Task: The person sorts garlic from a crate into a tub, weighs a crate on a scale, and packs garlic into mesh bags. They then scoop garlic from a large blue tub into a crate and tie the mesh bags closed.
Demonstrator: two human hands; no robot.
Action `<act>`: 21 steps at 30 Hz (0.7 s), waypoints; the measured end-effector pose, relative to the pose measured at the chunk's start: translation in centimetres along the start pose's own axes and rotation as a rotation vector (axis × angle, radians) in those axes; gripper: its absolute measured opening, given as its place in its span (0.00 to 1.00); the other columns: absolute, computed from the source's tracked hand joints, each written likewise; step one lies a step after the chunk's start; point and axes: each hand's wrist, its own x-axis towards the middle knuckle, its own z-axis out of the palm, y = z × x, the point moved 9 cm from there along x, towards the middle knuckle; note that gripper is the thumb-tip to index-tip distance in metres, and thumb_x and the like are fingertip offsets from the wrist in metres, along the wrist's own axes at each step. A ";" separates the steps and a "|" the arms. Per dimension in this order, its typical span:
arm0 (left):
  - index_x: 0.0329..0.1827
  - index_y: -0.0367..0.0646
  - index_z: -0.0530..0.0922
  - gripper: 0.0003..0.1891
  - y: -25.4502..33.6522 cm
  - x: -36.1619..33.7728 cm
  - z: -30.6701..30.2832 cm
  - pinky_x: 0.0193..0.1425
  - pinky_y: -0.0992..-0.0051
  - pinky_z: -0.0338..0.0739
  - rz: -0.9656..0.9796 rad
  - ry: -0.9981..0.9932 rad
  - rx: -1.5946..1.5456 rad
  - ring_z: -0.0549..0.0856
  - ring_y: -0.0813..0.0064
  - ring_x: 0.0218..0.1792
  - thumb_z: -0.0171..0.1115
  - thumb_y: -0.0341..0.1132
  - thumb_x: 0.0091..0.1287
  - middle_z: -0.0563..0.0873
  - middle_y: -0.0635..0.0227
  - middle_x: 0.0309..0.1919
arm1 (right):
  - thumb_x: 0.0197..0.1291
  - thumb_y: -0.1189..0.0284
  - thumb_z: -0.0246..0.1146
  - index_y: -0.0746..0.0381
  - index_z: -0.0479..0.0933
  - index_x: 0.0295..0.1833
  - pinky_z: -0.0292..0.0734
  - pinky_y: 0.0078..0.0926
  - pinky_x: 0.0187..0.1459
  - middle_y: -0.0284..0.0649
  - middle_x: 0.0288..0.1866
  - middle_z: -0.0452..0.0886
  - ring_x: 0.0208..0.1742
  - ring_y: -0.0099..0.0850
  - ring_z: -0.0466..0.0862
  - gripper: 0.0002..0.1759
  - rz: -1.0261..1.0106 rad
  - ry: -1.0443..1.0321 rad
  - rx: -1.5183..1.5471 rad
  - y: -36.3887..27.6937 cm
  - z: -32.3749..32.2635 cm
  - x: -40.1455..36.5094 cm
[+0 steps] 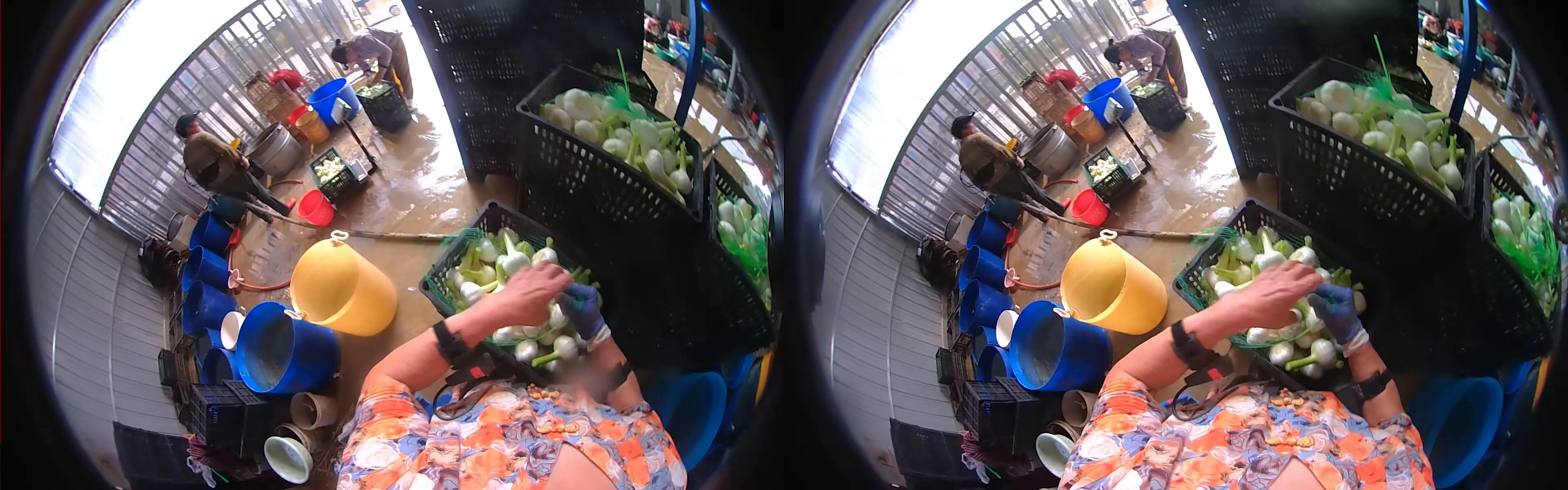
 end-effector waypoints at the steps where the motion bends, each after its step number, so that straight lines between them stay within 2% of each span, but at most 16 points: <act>1: 0.67 0.47 0.62 0.46 -3.5 -1.4 -0.6 0.69 0.49 0.58 -0.144 -0.003 0.166 0.59 0.50 0.70 0.73 0.39 0.39 0.66 0.56 0.64 | 0.58 0.70 0.67 0.63 0.81 0.37 0.68 0.13 0.31 0.26 0.30 0.80 0.29 0.13 0.72 0.08 0.131 0.027 0.079 0.0 0.3 0.1; 2: 0.68 0.50 0.62 0.47 -6.7 -2.8 -2.8 0.67 0.40 0.55 -0.305 0.047 0.293 0.59 0.46 0.70 0.74 0.38 0.38 0.65 0.55 0.66 | 0.60 0.70 0.66 0.64 0.82 0.39 0.69 0.13 0.32 0.26 0.30 0.80 0.30 0.13 0.73 0.07 0.149 0.023 0.104 0.8 0.2 0.1; 3: 0.68 0.53 0.61 0.50 -10.5 -4.0 -4.5 0.66 0.38 0.56 -0.502 0.079 0.348 0.58 0.46 0.70 0.76 0.39 0.37 0.64 0.54 0.67 | 0.61 0.71 0.65 0.64 0.82 0.40 0.69 0.12 0.33 0.26 0.31 0.81 0.31 0.13 0.74 0.07 0.173 0.020 0.127 1.6 0.0 0.1; 5: 0.69 0.52 0.59 0.53 -19.5 -6.6 -3.8 0.65 0.42 0.61 -0.709 0.272 0.617 0.64 0.49 0.68 0.78 0.41 0.35 0.67 0.53 0.65 | 0.61 0.70 0.65 0.64 0.82 0.38 0.69 0.13 0.32 0.27 0.31 0.81 0.31 0.13 0.74 0.07 0.084 0.070 0.028 1.0 0.6 0.6; 6: 0.61 0.49 0.70 0.35 -19.2 -7.0 -5.4 0.54 0.53 0.74 -0.806 0.123 0.496 0.79 0.55 0.55 0.72 0.37 0.45 0.81 0.55 0.51 | 0.62 0.70 0.64 0.64 0.82 0.38 0.69 0.13 0.32 0.27 0.30 0.81 0.30 0.14 0.73 0.07 -0.028 0.088 -0.051 0.4 0.5 1.0; 7: 0.61 0.49 0.70 0.35 -20.0 -7.0 -5.0 0.54 0.53 0.74 -0.807 0.133 0.502 0.79 0.55 0.55 0.72 0.37 0.45 0.81 0.55 0.51 | 0.62 0.70 0.64 0.64 0.82 0.38 0.69 0.14 0.32 0.27 0.30 0.81 0.30 0.14 0.73 0.08 -0.141 0.108 -0.132 -0.4 0.5 1.3; 9: 0.42 0.48 0.82 0.13 -19.9 -5.8 -1.4 0.37 0.62 0.81 -0.657 -0.011 0.465 0.87 0.61 0.37 0.63 0.33 0.52 0.86 0.59 0.31 | 0.62 0.71 0.64 0.65 0.81 0.37 0.68 0.13 0.30 0.26 0.29 0.79 0.28 0.13 0.72 0.07 -0.127 0.103 -0.130 -3.4 0.7 0.8; 10: 0.33 0.47 0.82 0.07 -17.5 -4.7 -1.0 0.32 0.64 0.81 -0.509 0.101 0.476 0.87 0.62 0.32 0.62 0.32 0.51 0.86 0.60 0.26 | 0.61 0.71 0.64 0.64 0.82 0.37 0.66 0.12 0.29 0.25 0.29 0.79 0.28 0.13 0.71 0.07 -0.055 0.077 -0.039 -3.3 0.7 0.4; 11: 0.24 0.46 0.83 0.04 -12.6 -3.6 -2.0 0.28 0.66 0.80 -0.361 0.203 0.484 0.87 0.64 0.27 0.60 0.31 0.51 0.85 0.61 0.22 | 0.61 0.72 0.65 0.64 0.82 0.37 0.65 0.11 0.28 0.25 0.29 0.78 0.27 0.12 0.71 0.07 0.025 0.052 0.055 -2.8 0.9 0.1; 13: 0.26 0.44 0.83 0.05 -7.8 -1.7 0.0 0.31 0.63 0.81 -0.246 0.031 0.460 0.87 0.61 0.30 0.59 0.31 0.51 0.85 0.58 0.23 | 0.59 0.72 0.66 0.64 0.82 0.39 0.63 0.09 0.27 0.24 0.28 0.77 0.27 0.11 0.70 0.07 0.080 0.033 0.045 -2.5 1.1 0.2; 15: 0.24 0.44 0.81 0.03 -5.9 -1.0 2.0 0.30 0.64 0.81 -0.179 -0.055 0.432 0.87 0.61 0.30 0.60 0.31 0.50 0.85 0.59 0.23 | 0.58 0.71 0.68 0.64 0.82 0.40 0.63 0.09 0.27 0.23 0.28 0.77 0.27 0.11 0.69 0.08 0.146 -0.014 0.020 -2.0 1.5 0.6; 16: 0.25 0.43 0.81 0.03 -5.1 -0.7 2.4 0.29 0.66 0.80 -0.134 -0.011 0.388 0.87 0.61 0.29 0.60 0.31 0.49 0.84 0.60 0.21 | 0.56 0.74 0.68 0.65 0.81 0.44 0.64 0.10 0.27 0.24 0.30 0.77 0.27 0.11 0.69 0.10 0.182 -0.023 -0.026 -1.3 1.8 0.8; 17: 0.25 0.43 0.81 0.03 -4.7 -0.4 2.8 0.29 0.66 0.80 -0.122 -0.018 0.370 0.87 0.61 0.29 0.60 0.31 0.49 0.84 0.60 0.21 | 0.54 0.76 0.68 0.67 0.79 0.51 0.66 0.11 0.28 0.26 0.33 0.78 0.28 0.12 0.70 0.17 0.235 -0.043 0.025 -0.5 2.3 1.1; 19: 0.25 0.41 0.80 0.04 -2.9 0.5 3.9 0.28 0.66 0.80 -0.077 0.035 0.340 0.87 0.62 0.28 0.60 0.31 0.49 0.83 0.59 0.20 | 0.54 0.76 0.64 0.68 0.70 0.63 0.75 0.21 0.46 0.37 0.47 0.81 0.43 0.21 0.78 0.28 0.099 -0.129 -0.109 0.3 3.1 2.3; 20: 0.25 0.40 0.80 0.05 -1.6 0.5 3.9 0.27 0.66 0.80 -0.091 0.084 0.372 0.87 0.62 0.27 0.60 0.31 0.49 0.83 0.59 0.20 | 0.56 0.77 0.61 0.68 0.67 0.65 0.74 0.22 0.51 0.39 0.51 0.80 0.49 0.23 0.77 0.29 -0.155 -0.148 -0.381 -1.6 3.8 2.4; 21: 0.25 0.39 0.80 0.05 -0.6 0.6 3.4 0.26 0.66 0.80 -0.111 0.136 0.400 0.86 0.62 0.26 0.60 0.31 0.50 0.82 0.59 0.19 | 0.56 0.77 0.61 0.66 0.67 0.66 0.73 0.22 0.53 0.37 0.52 0.80 0.49 0.22 0.77 0.29 -0.065 -0.222 -0.276 -1.4 4.5 2.6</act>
